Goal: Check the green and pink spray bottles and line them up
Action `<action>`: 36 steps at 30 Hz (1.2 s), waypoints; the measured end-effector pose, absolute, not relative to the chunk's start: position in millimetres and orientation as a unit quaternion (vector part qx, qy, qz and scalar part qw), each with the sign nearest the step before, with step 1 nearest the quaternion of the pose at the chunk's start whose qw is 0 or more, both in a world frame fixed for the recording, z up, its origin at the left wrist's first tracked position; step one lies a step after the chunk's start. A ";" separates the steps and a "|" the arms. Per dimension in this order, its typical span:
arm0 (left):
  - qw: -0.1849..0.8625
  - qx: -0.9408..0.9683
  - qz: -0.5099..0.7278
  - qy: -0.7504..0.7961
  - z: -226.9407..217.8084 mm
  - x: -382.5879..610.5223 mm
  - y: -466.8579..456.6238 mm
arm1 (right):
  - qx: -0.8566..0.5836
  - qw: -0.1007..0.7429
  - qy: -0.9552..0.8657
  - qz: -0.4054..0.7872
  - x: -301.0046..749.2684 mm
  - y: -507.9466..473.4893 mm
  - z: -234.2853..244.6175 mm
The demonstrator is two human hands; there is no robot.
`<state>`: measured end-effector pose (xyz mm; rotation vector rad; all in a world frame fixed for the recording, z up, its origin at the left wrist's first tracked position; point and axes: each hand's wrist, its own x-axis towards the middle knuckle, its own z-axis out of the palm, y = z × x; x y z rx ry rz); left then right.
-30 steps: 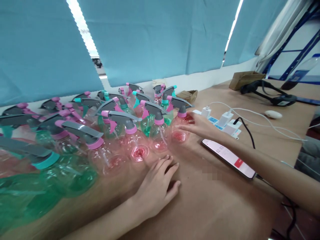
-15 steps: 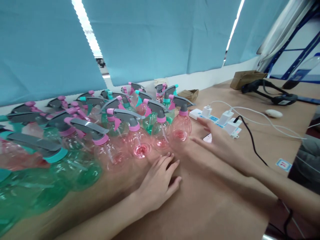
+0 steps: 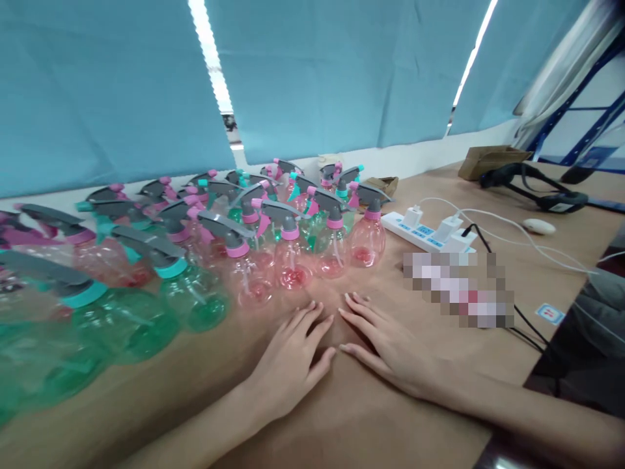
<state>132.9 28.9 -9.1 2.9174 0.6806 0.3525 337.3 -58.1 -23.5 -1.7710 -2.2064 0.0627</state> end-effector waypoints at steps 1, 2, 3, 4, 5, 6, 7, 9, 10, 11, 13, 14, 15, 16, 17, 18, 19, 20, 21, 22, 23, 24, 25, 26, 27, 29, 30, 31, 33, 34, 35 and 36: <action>0.059 0.965 0.115 0.229 -8.8 122.1 25.6 | -0.612 0.154 -0.775 0.028 329.9 -56.9 -21.6; 0.055 0.964 0.115 0.235 -8.5 110.5 21.9 | -0.603 0.152 -0.782 0.034 321.8 -55.5 -19.7; 0.051 0.962 0.116 0.243 -8.3 98.3 17.7 | -0.593 0.150 -0.790 0.039 313.0 -53.9 -18.0; 0.048 0.959 0.117 0.253 -8.2 85.5 13.1 | -0.583 0.148 -0.797 0.045 303.5 -52.1 -16.4; 0.042 0.956 0.122 0.264 -8.1 72.1 8.0 | -0.573 0.146 -0.805 0.051 293.3 -50.2 -15.1; 0.037 0.953 0.124 0.273 -8.0 58.1 2.4 | -0.562 0.144 -0.813 0.055 282.5 -48.2 -13.9; 0.033 0.950 0.126 0.284 -7.7 43.6 -3.5 | -0.550 0.142 -0.821 0.059 271.0 -46.1 -12.8; 0.027 0.942 0.128 0.311 -6.5 13.3 -16.6 | -0.521 0.140 -0.839 0.065 246.2 -41.8 -11.0; 0.024 0.936 0.129 0.327 -5.5 -2.4 -23.5 | -0.505 0.141 -0.849 0.070 233.1 -39.6 -10.1; 0.022 0.930 0.129 0.343 -4.3 -18.3 -30.6 | -0.488 0.143 -0.858 0.075 219.5 -37.5 -9.3; 0.017 0.916 0.132 0.378 -1.6 -49.9 -44.6 | -0.454 0.150 -0.874 0.089 191.6 -33.3 -7.9; 0.014 0.909 0.134 0.394 0.0 -65.3 -51.2 | -0.438 0.157 -0.880 0.095 177.4 -31.3 -7.3; 0.010 0.902 0.136 0.410 1.7 -80.2 -57.5 | -0.422 0.165 -0.886 0.099 163.1 -29.4 -7.0; 0.007 0.895 0.139 0.425 3.4 -94.4 -63.4 | -0.406 0.173 -0.891 0.102 148.8 -27.5 -6.7; 0.002 0.887 0.143 0.438 5.1 -108.1 -68.6 | -0.391 0.181 -0.896 0.105 134.7 -25.7 -6.6; -0.002 0.881 0.147 0.451 6.9 -121.0 -73.1 | -0.377 0.186 -0.901 0.107 120.6 -23.8 -6.7; -0.006 0.874 0.150 0.463 8.6 -133.3 -76.9 | -0.363 0.189 -0.906 0.109 106.5 -22.0 -6.8; -0.010 0.867 0.153 0.474 10.1 -145.0 -79.9 | -0.349 0.190 -0.911 0.112 92.6 -20.1 -7.2; -0.011 0.860 0.154 0.485 11.3 -156.3 -82.2 | -0.336 0.191 -0.915 0.116 78.7 -18.1 -7.6; -0.009 0.853 0.158 0.498 12.2 -167.4 -83.7 | -0.323 0.193 -0.919 0.120 64.9 -16.2 -8.1; 0.001 0.845 0.163 0.509 12.8 -178.5 -84.5 | -0.310 0.197 -0.922 0.124 51.0 -14.3 -8.6; 0.013 0.835 0.175 0.521 12.9 -189.5 -84.8 | -0.297 0.201 -0.925 0.128 37.3 -12.5 -9.1; 0.031 0.822 0.192 0.535 12.7 -200.7 -84.7 | -0.283 0.204 -0.928 0.133 23.7 -10.9 -9.4; 0.056 0.805 0.217 0.549 12.2 -211.9 -84.3 | -0.268 0.207 -0.931 0.139 10.3 -9.4 -9.5; 0.059 0.792 0.231 0.561 11.6 -223.2 -83.6 | -0.253 0.210 -0.933 0.144 -2.9 -8.0 -9.4; 0.060 0.765 0.251 0.590 10.3 -245.5 -81.9 | -0.222 0.215 -0.939 0.155 -27.9 -5.1 -8.4; 0.058 0.746 0.264 0.608 10.0 -256.2 -80.6 | -0.207 0.216 -0.941 0.159 -39.6 -3.3 -7.7; 0.055 0.724 0.279 0.628 10.0 -266.6 -78.8 | -0.194 0.218 -0.942 0.163 -50.7 -1.2 -6.9; 0.041 0.670 0.316 0.670 11.6 -285.6 -73.0 | -0.172 0.222 -0.945 0.170 -71.0 4.4 -5.7; 0.032 0.639 0.338 0.691 13.2 -294.2 -68.8 | -0.164 0.225 -0.945 0.172 -80.2 7.8 -5.3; 0.026 0.609 0.358 0.707 15.5 -301.9 -63.6 | -0.157 0.227 -0.945 0.175 -88.7 11.6 -5.1; 0.023 0.581 0.378 0.720 18.4 -308.7 -57.6 | -0.150 0.229 -0.945 0.178 -96.7 15.6 -5.0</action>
